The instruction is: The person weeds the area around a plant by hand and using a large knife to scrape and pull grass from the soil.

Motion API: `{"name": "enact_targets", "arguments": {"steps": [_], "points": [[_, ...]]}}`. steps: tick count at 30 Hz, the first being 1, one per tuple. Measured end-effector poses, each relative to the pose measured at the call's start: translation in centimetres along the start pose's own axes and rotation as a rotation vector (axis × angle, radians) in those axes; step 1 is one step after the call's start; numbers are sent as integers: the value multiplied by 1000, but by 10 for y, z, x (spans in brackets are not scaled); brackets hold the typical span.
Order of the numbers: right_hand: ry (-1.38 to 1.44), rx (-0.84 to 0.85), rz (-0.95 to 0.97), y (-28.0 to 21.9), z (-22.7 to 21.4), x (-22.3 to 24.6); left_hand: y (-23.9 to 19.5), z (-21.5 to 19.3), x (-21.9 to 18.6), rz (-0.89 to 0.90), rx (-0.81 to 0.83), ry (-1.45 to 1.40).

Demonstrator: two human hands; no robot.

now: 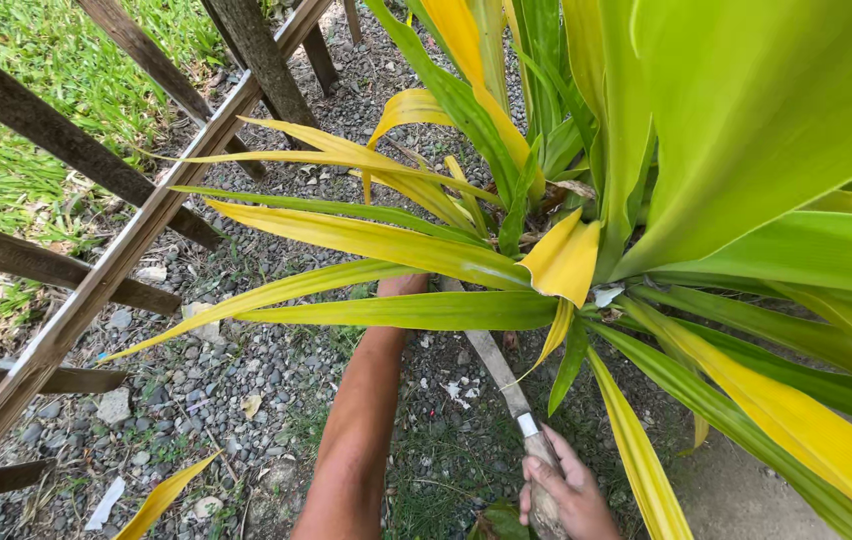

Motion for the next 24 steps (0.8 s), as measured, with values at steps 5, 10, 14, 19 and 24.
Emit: {"name": "enact_targets", "arguments": {"steps": [5, 10, 14, 19, 24], "points": [[-77, -92, 132, 12, 16, 4, -64, 7, 6, -122, 530, -307], [-67, -97, 179, 22, 50, -1, -111, -20, 10, -170, 574, -179], [-53, -59, 140, 6, 28, -3, -128, -65, 37, -353, 497, -278], [-87, 74, 50, -18, 2, -10, -136, -93, 56, -501, 725, -280], [-101, 66, 161, 6, 56, -17, -108, -63, -42, -211, 665, -523]]}}
Point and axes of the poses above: each hand's wrist, its own y-axis towards the middle knuckle, its own z-axis out of the palm, x = y × z, the point moved 7 cm from there along y, towards the middle knuckle, and after that the axes turned 2 degrees about z, right-handed, at the moved point
